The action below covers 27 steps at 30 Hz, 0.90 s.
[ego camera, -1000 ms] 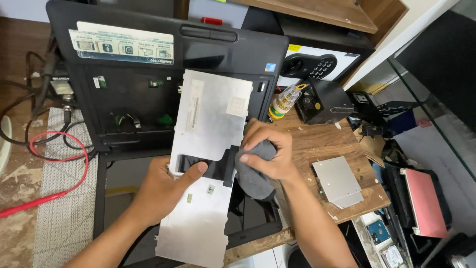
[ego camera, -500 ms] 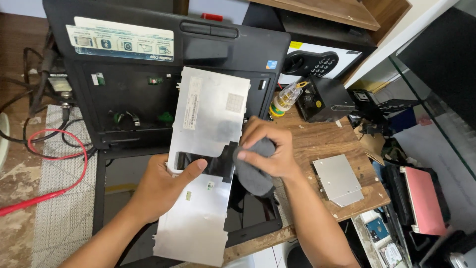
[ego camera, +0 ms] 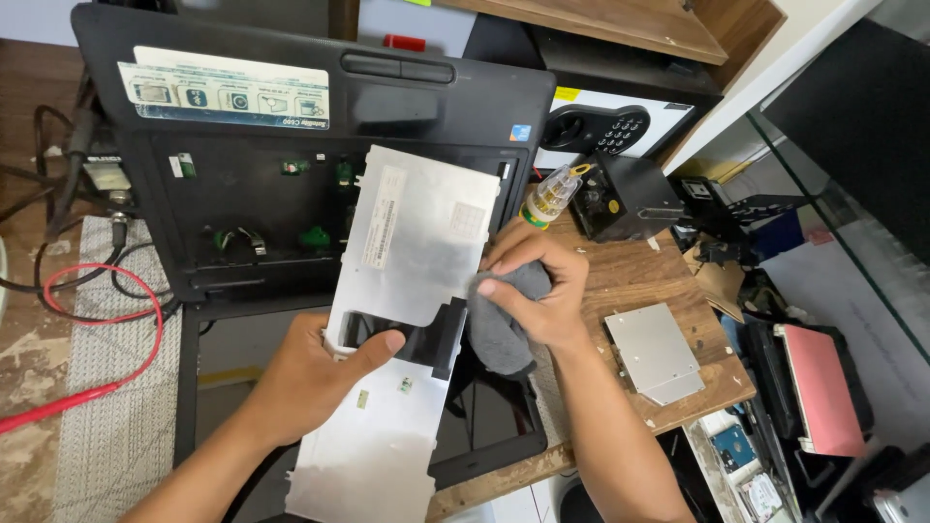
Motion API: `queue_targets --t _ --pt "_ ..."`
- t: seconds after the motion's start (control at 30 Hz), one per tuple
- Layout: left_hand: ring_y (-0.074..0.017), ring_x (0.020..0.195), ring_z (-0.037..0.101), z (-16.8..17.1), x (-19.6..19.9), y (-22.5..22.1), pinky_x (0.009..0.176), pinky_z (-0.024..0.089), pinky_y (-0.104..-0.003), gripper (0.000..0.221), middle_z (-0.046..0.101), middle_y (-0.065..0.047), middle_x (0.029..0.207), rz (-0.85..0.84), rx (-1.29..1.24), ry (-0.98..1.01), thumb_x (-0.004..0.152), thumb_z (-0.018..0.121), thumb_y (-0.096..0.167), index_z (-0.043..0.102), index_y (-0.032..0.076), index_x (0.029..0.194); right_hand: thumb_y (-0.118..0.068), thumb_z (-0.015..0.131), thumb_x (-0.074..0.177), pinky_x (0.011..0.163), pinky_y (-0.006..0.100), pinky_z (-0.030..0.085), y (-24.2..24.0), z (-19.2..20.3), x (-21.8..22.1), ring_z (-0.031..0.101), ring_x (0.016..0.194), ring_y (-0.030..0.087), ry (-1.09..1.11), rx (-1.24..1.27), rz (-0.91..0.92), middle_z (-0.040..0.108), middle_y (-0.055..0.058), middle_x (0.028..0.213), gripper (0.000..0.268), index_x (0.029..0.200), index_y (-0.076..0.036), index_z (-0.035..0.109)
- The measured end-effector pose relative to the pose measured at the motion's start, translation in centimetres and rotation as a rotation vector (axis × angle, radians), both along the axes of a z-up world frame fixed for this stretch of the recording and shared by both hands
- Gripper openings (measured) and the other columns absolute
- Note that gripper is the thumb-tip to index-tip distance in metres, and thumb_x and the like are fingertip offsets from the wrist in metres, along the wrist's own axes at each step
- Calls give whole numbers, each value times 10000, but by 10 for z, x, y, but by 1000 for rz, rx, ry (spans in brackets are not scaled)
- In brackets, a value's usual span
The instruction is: Cleaning a laptop keyboard and internal panels using a microfiber cloth.
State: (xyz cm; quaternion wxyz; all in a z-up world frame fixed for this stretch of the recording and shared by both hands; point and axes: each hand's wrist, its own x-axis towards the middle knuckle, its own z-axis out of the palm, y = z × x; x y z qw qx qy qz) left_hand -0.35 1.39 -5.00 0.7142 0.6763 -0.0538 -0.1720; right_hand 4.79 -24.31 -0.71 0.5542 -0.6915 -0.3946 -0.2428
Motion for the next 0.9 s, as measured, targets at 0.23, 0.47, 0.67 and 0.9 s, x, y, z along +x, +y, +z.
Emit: queue_targets --t 0.23,0.47,0.67,0.9 --pt "-116 497 276 -1 -1 -3 453 206 -322 425 362 27 541 93 46 37 859 856 283 584 91 595 -205 751 917 805 354 487 -11 1 4 589 798 200 125 120 112 670 69 864 147 894 -151 617" --pt "-197 631 619 19 -6 -9 557 447 -339 261 750 -101 721 -18 48 138 788 828 200 844 5 960 -180 785 904 849 349 500 -19 -1 5 617 838 172 81 113 66 675 49 910 160 904 -125 635" --pt "-213 682 679 29 -4 -13 593 502 -340 289 836 -122 799 31 97 229 769 836 152 868 -16 1002 -169 814 871 794 296 508 -26 0 6 632 807 152 123 11 120 668 43 891 167 885 -127 653" --pt "-258 782 777 41 -3 -12 674 580 -369 319 876 -148 899 27 109 290 775 810 130 848 -15 1057 -149 776 904 806 317 520 -22 -1 11 630 834 162 107 101 93 675 45 921 148 904 -120 631"
